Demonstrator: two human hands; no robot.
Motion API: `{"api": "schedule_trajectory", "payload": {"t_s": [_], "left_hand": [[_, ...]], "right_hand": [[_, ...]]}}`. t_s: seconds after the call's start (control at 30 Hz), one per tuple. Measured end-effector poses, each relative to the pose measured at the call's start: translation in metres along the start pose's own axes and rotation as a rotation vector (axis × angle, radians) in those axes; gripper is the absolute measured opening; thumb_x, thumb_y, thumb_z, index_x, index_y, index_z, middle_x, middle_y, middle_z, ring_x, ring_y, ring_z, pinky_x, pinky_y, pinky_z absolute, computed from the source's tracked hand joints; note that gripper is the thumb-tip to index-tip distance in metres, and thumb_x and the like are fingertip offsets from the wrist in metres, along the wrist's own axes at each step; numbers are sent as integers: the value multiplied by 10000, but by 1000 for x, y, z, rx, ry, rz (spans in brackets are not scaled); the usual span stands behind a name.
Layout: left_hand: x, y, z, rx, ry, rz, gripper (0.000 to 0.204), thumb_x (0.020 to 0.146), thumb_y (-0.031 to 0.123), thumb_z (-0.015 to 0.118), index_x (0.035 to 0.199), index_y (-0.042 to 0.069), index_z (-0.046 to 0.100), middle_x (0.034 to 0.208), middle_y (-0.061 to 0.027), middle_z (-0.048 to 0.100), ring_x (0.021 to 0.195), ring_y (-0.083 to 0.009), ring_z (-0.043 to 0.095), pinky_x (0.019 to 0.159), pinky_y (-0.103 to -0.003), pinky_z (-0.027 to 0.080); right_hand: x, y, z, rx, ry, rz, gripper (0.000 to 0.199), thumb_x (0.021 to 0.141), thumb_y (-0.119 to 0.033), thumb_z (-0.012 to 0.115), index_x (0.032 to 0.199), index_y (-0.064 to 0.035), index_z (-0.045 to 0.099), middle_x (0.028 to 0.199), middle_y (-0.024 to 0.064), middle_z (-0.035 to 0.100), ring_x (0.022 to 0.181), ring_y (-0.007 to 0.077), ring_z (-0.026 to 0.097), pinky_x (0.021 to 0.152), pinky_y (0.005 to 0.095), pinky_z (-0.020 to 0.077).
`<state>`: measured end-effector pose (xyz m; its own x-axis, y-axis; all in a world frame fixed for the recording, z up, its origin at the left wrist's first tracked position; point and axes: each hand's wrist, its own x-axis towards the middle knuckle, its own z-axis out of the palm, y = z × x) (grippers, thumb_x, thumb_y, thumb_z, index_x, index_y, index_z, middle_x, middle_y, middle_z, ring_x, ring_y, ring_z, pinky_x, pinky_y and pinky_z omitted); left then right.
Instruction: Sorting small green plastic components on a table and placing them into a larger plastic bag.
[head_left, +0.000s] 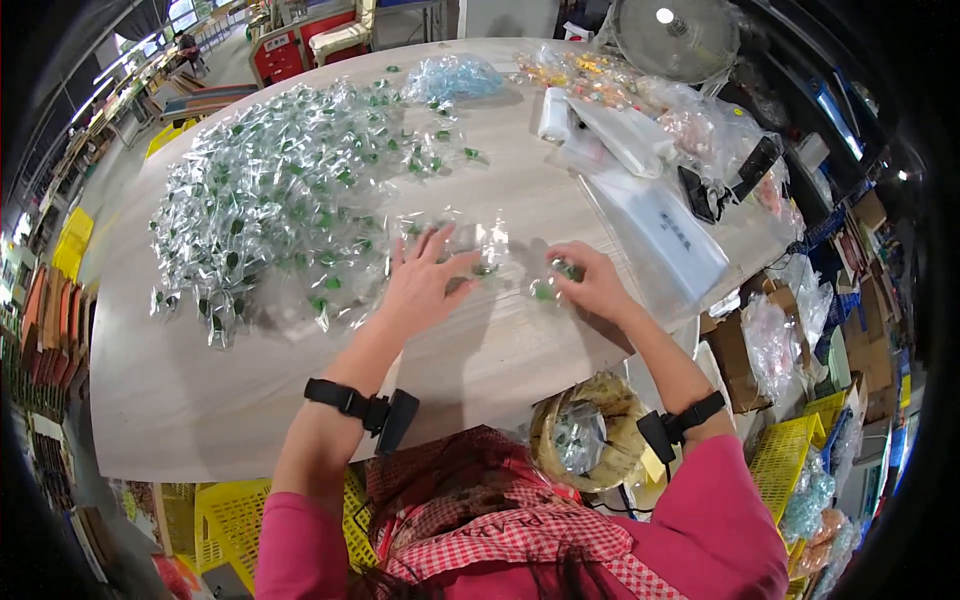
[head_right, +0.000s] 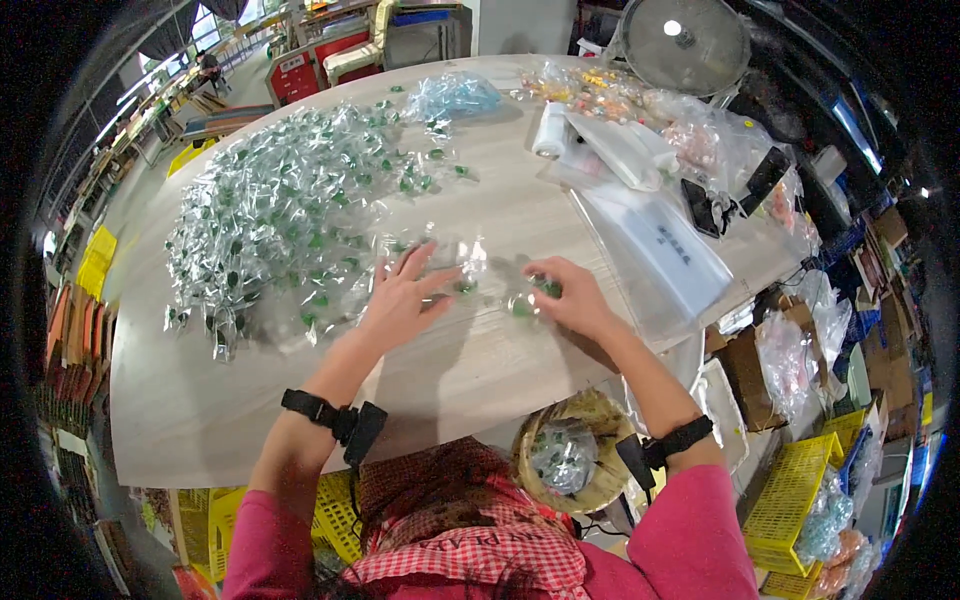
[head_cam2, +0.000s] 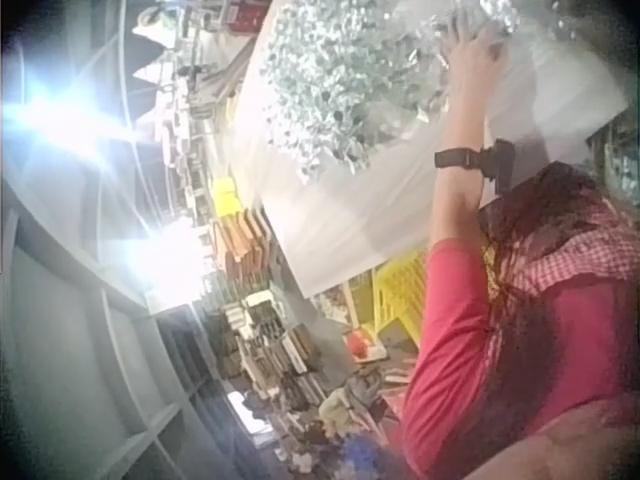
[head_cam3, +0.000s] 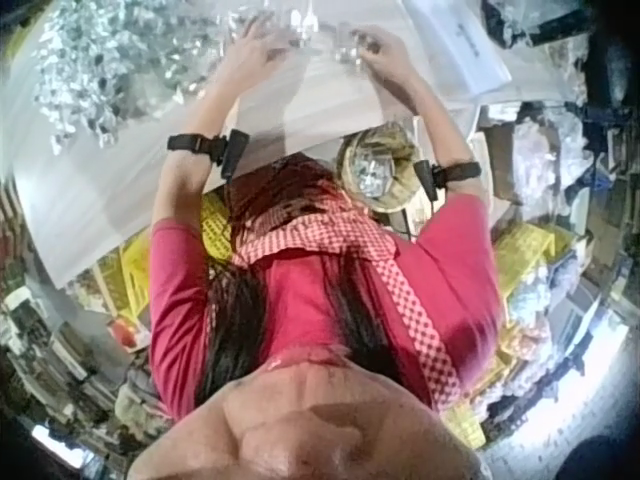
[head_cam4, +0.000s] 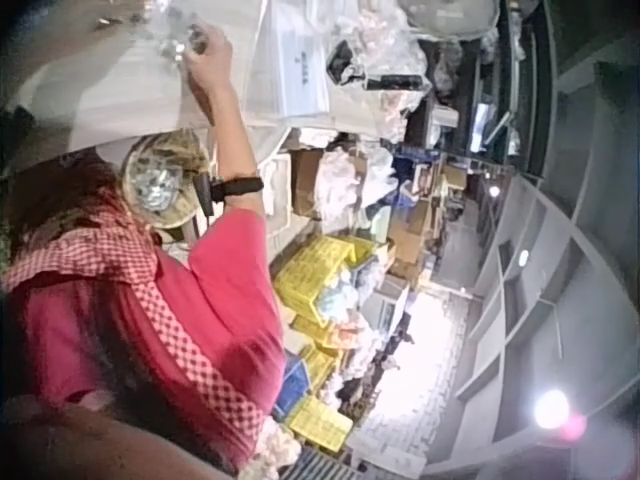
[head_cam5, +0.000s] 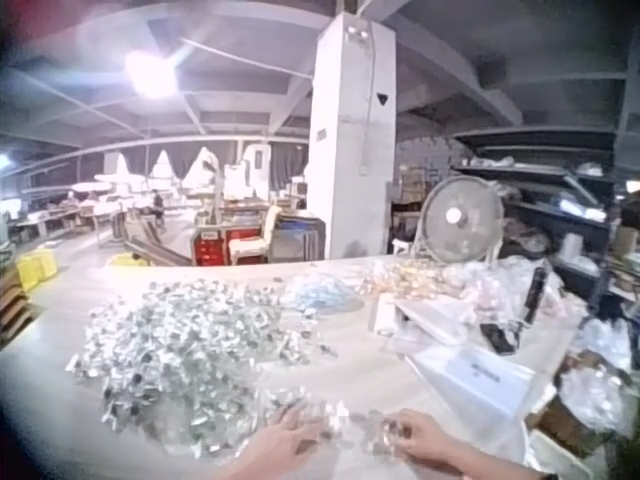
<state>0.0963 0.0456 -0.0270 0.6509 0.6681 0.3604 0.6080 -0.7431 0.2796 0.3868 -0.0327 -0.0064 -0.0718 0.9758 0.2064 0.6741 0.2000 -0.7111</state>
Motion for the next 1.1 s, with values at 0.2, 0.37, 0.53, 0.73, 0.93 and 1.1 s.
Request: {"api": "schedule_trajectory", "payload": {"t_s": [0.2,0.37,0.53,0.73,0.93,1.1], "left_hand": [[-9,8,-14,104,113,-61,660,864,409,666,1452,272,397,1529,-208,301,1411,-458,258,1088,-712,168],[-39,-5,-34,54,-68,-146,580,874,364,665,1405,242,465,1509,-205,329,1385,-454,305,1110,-607,250],[-60,-16,-41,-81,-64,-1,495,854,264,697,1325,205,554,1470,-201,384,1338,-435,379,1099,-488,333],[-61,-8,-50,-221,50,-36,513,803,196,744,1277,130,560,1380,-167,461,1262,-388,468,1051,-451,394],[-68,-16,-45,-258,31,-117,495,817,203,716,1252,62,527,1228,-151,537,1129,-362,536,946,-428,439],[-70,-15,-33,-279,200,-137,421,796,158,698,1183,68,562,1101,-125,586,1039,-335,559,888,-407,461]], "right_hand": [[-17,-25,-9,25,122,-101,318,788,-77,683,1105,-83,661,1030,84,640,866,212,635,800,291,511],[-55,-31,-21,-232,-163,-377,351,752,-109,725,1095,-141,656,1011,68,628,809,259,648,703,346,543],[-121,-57,-26,-257,-882,-351,442,760,-205,763,1178,-158,628,1112,73,637,903,301,658,742,371,556],[-107,-63,-26,10,-953,-182,413,851,-281,683,1239,-152,628,1125,100,675,945,302,666,792,395,543],[49,-60,21,-50,-64,-489,447,896,-86,572,1337,-152,553,1305,150,585,1186,338,565,943,400,476],[118,14,65,-289,-343,-387,494,954,-140,500,1441,-138,419,1408,169,501,1397,368,350,1143,458,278]]}}
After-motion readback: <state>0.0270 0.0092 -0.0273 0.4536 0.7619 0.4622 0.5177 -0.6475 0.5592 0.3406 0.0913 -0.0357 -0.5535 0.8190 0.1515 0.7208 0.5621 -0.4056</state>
